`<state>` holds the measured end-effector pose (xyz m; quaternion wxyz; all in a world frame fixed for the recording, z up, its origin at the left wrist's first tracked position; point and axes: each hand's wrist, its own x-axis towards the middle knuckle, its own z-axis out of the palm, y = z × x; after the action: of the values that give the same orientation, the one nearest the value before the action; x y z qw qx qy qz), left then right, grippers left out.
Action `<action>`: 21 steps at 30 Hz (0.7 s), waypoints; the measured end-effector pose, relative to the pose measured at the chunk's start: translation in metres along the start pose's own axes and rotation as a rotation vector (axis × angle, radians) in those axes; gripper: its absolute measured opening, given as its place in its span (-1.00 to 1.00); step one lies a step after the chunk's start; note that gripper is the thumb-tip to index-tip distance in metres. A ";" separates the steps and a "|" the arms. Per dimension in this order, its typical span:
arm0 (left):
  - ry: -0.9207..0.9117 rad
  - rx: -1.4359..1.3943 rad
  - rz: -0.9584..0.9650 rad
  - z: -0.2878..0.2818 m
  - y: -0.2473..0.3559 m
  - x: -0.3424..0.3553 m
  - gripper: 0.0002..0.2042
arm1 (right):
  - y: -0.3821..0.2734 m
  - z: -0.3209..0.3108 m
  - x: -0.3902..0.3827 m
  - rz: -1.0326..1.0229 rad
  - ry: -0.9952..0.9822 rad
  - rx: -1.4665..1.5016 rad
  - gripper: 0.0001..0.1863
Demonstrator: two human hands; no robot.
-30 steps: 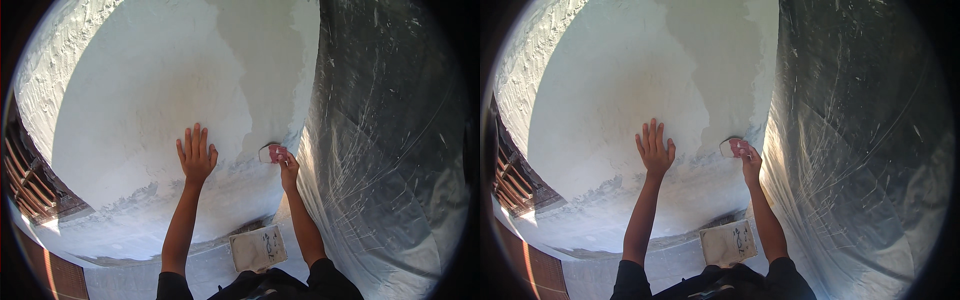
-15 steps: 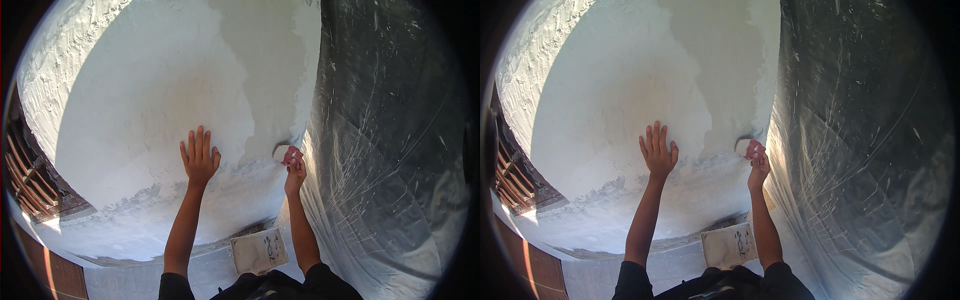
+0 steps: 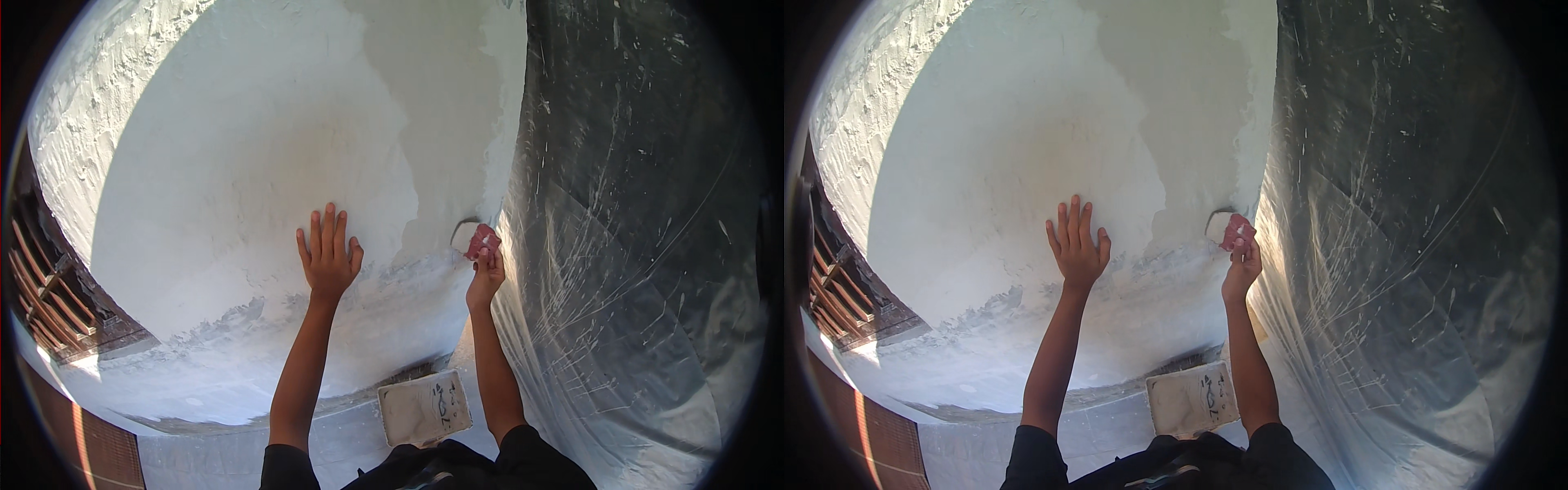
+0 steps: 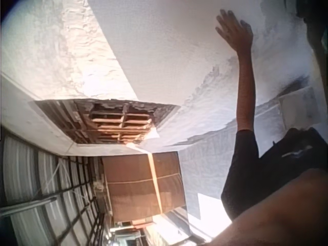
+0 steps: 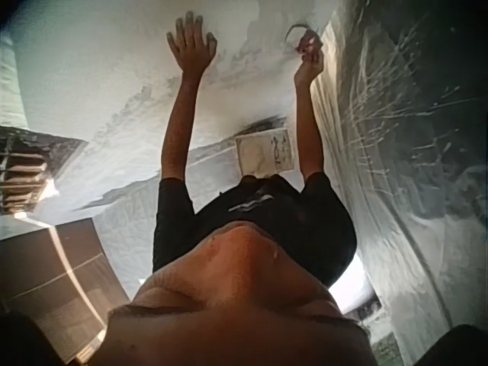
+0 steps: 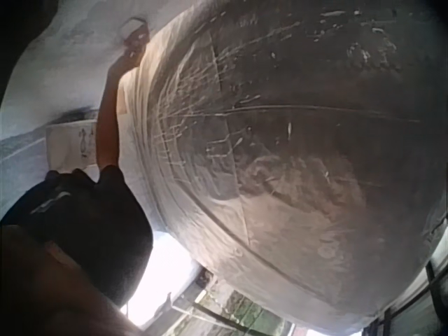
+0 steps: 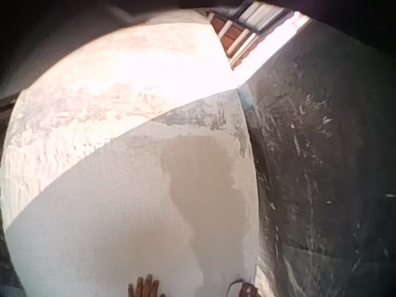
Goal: The person applies plaster compound from a bucket onto a wall corner and smooths it with a hand scraper.
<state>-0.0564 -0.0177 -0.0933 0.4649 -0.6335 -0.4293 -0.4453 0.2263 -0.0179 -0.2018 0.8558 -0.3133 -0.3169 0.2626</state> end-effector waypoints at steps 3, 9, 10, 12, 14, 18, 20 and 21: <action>0.001 0.019 -0.027 0.001 0.000 -0.001 -0.56 | 0.002 0.004 -0.014 -0.022 -0.161 -0.030 -0.74; 0.001 0.010 -0.025 0.002 0.003 0.001 -0.56 | 0.028 0.011 -0.032 0.026 -0.607 -0.243 -0.72; 0.001 0.015 -0.023 0.001 0.000 -0.001 -0.56 | 0.031 0.014 -0.030 0.079 -0.535 -0.225 -0.71; 0.006 0.033 -0.024 0.000 -0.006 -0.002 -0.57 | 0.010 0.022 -0.023 0.043 -0.281 -0.098 -0.76; 0.001 0.008 0.004 0.000 -0.001 -0.001 -0.56 | 0.002 0.008 -0.010 -0.011 -0.117 -0.002 -0.80; -0.003 0.025 -0.030 0.000 -0.001 -0.001 -0.57 | 0.002 0.012 -0.030 0.052 -0.280 -0.064 -0.78; 0.002 0.024 -0.029 0.000 0.000 -0.001 -0.57 | 0.017 0.018 -0.044 0.052 -0.473 -0.139 -0.73; 0.003 0.007 -0.029 0.003 0.006 0.000 -0.57 | 0.029 0.012 -0.042 0.029 -0.571 -0.181 -0.71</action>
<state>-0.0498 -0.0163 -0.0952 0.4611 -0.6248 -0.4393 -0.4517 0.1829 -0.0212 -0.2310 0.6969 -0.3062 -0.5623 0.3232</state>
